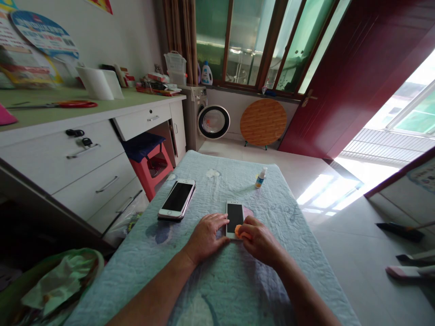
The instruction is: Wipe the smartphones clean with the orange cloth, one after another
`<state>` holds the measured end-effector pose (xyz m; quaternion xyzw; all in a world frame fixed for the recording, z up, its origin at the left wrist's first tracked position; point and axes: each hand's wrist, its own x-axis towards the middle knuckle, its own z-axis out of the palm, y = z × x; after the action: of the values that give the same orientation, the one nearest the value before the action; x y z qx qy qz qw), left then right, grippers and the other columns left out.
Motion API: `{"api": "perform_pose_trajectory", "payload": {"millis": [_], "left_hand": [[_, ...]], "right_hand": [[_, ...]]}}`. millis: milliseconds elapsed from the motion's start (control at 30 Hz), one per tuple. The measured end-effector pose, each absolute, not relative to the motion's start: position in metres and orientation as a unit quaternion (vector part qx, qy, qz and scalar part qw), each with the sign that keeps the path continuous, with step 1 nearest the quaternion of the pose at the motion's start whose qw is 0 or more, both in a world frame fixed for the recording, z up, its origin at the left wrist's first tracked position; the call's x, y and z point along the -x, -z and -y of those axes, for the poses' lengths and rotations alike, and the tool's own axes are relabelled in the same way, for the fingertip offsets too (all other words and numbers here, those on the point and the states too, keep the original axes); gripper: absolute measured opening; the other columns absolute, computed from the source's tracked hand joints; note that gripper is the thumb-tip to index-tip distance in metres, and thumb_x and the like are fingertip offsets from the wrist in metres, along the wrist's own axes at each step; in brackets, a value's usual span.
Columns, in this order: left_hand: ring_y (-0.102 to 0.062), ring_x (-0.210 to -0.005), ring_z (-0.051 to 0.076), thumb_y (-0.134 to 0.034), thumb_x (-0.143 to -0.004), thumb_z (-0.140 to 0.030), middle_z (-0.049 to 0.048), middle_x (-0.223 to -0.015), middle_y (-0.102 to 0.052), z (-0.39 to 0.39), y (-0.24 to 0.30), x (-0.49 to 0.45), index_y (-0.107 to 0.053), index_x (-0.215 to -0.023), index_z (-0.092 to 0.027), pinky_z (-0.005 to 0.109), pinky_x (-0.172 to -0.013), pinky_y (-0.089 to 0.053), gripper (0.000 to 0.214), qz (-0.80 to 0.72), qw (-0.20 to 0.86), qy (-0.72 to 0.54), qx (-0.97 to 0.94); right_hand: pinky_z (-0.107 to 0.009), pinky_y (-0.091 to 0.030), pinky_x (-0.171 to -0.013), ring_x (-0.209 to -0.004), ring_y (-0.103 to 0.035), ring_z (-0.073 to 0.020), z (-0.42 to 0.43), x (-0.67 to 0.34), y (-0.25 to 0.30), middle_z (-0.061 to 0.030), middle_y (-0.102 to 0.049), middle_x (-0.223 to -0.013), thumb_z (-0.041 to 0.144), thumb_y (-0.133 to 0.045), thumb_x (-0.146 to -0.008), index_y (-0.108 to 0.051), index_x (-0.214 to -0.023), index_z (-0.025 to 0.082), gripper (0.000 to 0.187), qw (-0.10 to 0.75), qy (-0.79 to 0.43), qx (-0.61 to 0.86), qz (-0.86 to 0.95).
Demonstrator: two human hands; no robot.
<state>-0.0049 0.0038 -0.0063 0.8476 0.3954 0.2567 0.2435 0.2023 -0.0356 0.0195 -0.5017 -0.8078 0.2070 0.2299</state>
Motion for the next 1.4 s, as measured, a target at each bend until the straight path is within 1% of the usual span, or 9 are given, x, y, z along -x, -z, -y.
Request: {"api": "perform_pose_trajectory", "payload": {"millis": [133, 267, 433, 567, 800, 933, 1033, 1167, 1400], "left_hand": [[-0.054, -0.119, 0.027, -0.069, -0.077, -0.048, 0.0101, -0.127, -0.061, -0.004, 0.007, 0.005, -0.065, -0.112, -0.021, 0.045, -0.105, -0.038, 0.044, -0.390, 0.238, -0.271, -0.847], [-0.055, -0.118, 0.026, -0.064, -0.081, -0.048, 0.0092, -0.126, -0.062, -0.004, 0.007, 0.004, -0.065, -0.111, -0.021, 0.043, -0.104, -0.039, 0.041, -0.384, 0.235, -0.273, -0.850], [-0.054, -0.119, 0.027, -0.063, -0.081, -0.051, 0.0093, -0.127, -0.061, -0.004, 0.006, 0.005, -0.065, -0.112, -0.020, 0.043, -0.105, -0.038, 0.044, -0.383, 0.236, -0.265, -0.853], [-0.053, -0.122, 0.027, -0.069, -0.078, -0.045, 0.0097, -0.130, -0.059, -0.004, 0.006, 0.005, -0.064, -0.115, -0.020, 0.045, -0.106, -0.037, 0.045, -0.387, 0.235, -0.252, -0.855], [-0.053, -0.122, 0.027, -0.073, -0.074, -0.033, 0.0093, -0.130, -0.059, -0.004, 0.005, 0.004, -0.063, -0.115, -0.021, 0.046, -0.106, -0.036, 0.044, -0.395, 0.239, -0.247, -0.852], [-0.052, -0.122, 0.027, -0.073, -0.075, -0.036, 0.0099, -0.130, -0.059, -0.005, 0.004, 0.004, -0.063, -0.115, -0.021, 0.046, -0.106, -0.036, 0.044, -0.395, 0.243, -0.242, -0.852], [-0.053, -0.121, 0.028, -0.071, -0.076, -0.041, 0.0098, -0.129, -0.060, -0.005, 0.005, 0.004, -0.064, -0.114, -0.021, 0.046, -0.105, -0.036, 0.043, -0.392, 0.245, -0.248, -0.851], [-0.052, -0.122, 0.028, -0.068, -0.078, -0.044, 0.0103, -0.130, -0.059, -0.005, 0.007, 0.005, -0.063, -0.115, -0.022, 0.047, -0.105, -0.036, 0.044, -0.385, 0.241, -0.255, -0.854], [-0.052, -0.122, 0.027, -0.069, -0.077, -0.042, 0.0102, -0.131, -0.058, -0.005, 0.005, 0.005, -0.063, -0.116, -0.022, 0.046, -0.105, -0.035, 0.044, -0.383, 0.239, -0.247, -0.857]], "right_hand": [[-0.025, -0.040, -0.073, -0.079, -0.050, -0.0141, 0.036, -0.186, -0.015, -0.0025, -0.052, -0.087, 0.006, -0.051, -0.081, -0.061, -0.087, 0.020, 0.019, 0.249, -0.204, 0.478, 0.817], [-0.026, -0.040, -0.075, -0.082, -0.049, -0.0147, 0.036, -0.173, -0.015, -0.0026, -0.051, -0.088, 0.011, -0.051, -0.086, -0.060, -0.085, 0.021, 0.013, 0.252, -0.195, 0.461, 0.828], [-0.025, -0.039, -0.072, -0.078, -0.049, -0.0139, 0.036, -0.177, -0.017, -0.0018, -0.051, -0.084, 0.004, -0.053, -0.076, -0.061, -0.081, 0.020, 0.018, 0.238, -0.194, 0.473, 0.826], [-0.025, -0.037, -0.068, -0.074, -0.048, -0.0137, 0.036, -0.193, -0.020, -0.0015, -0.052, -0.079, 0.001, -0.053, -0.066, -0.061, -0.073, 0.018, 0.020, 0.226, -0.187, 0.498, 0.816], [-0.024, -0.034, -0.060, -0.066, -0.047, -0.0121, 0.034, -0.215, -0.023, -0.0008, -0.050, -0.070, 0.004, -0.052, -0.067, -0.058, -0.060, 0.017, 0.017, 0.235, -0.172, 0.541, 0.789], [-0.024, -0.037, -0.064, -0.072, -0.049, -0.0124, 0.034, -0.210, -0.022, -0.0011, -0.052, -0.077, 0.002, -0.049, -0.070, -0.061, -0.069, 0.018, 0.020, 0.288, -0.197, 0.525, 0.776], [-0.024, -0.039, -0.067, -0.076, -0.051, -0.0129, 0.034, -0.202, -0.019, -0.0015, -0.053, -0.082, 0.001, -0.051, -0.071, -0.062, -0.075, 0.018, 0.021, 0.286, -0.220, 0.498, 0.789], [-0.026, -0.040, -0.072, -0.081, -0.050, -0.0149, 0.030, -0.198, -0.012, -0.0023, -0.052, -0.084, 0.006, -0.054, -0.076, -0.064, -0.080, 0.019, 0.017, 0.279, -0.195, 0.511, 0.789], [-0.029, -0.042, -0.076, -0.084, -0.051, -0.0161, 0.013, -0.204, 0.005, -0.0035, -0.052, -0.089, 0.013, -0.049, -0.085, -0.066, -0.094, 0.020, 0.020, 0.319, -0.150, 0.563, 0.748]]}}
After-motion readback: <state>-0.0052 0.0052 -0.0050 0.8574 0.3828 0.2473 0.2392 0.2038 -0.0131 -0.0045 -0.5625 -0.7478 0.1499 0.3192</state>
